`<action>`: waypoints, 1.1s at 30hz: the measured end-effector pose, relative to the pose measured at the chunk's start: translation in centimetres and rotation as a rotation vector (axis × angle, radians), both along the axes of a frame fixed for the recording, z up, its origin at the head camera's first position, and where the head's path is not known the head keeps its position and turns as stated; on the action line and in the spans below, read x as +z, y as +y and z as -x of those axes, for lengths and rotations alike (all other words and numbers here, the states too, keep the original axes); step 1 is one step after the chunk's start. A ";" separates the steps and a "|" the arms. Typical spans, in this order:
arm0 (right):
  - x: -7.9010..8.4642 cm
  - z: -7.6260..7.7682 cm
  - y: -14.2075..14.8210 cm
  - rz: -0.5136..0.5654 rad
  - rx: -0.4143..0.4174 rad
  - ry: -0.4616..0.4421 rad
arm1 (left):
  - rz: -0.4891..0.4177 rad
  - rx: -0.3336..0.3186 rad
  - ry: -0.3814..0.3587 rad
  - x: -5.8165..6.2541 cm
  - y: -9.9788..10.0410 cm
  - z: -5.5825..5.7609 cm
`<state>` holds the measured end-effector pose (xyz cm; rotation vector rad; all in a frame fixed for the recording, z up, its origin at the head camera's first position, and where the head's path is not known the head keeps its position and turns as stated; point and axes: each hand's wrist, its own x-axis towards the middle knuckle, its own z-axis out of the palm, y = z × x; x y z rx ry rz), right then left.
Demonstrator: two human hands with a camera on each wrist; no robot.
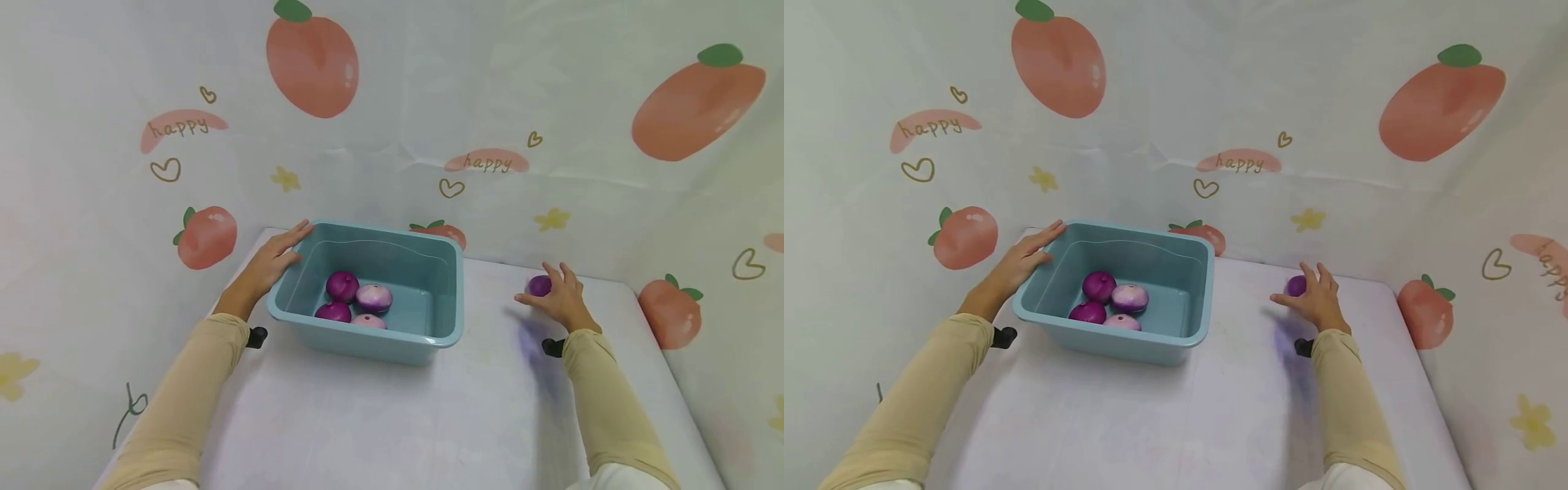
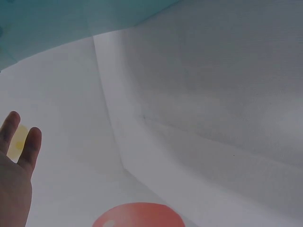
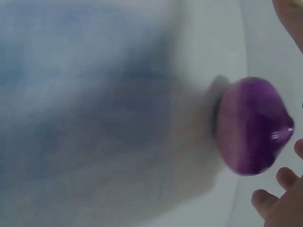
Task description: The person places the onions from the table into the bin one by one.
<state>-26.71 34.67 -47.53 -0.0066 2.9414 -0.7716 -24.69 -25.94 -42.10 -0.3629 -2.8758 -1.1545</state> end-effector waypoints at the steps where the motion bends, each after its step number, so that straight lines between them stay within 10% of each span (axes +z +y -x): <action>1: -0.2 0.0 0.1 -0.005 0.006 -0.026 | 0.001 0.002 0.000 0.0 0.0 0.0; 33: -0.9 -0.1 -1.3 0.168 -0.037 -0.086 | 0.015 0.012 -0.012 0.1 0.0 0.1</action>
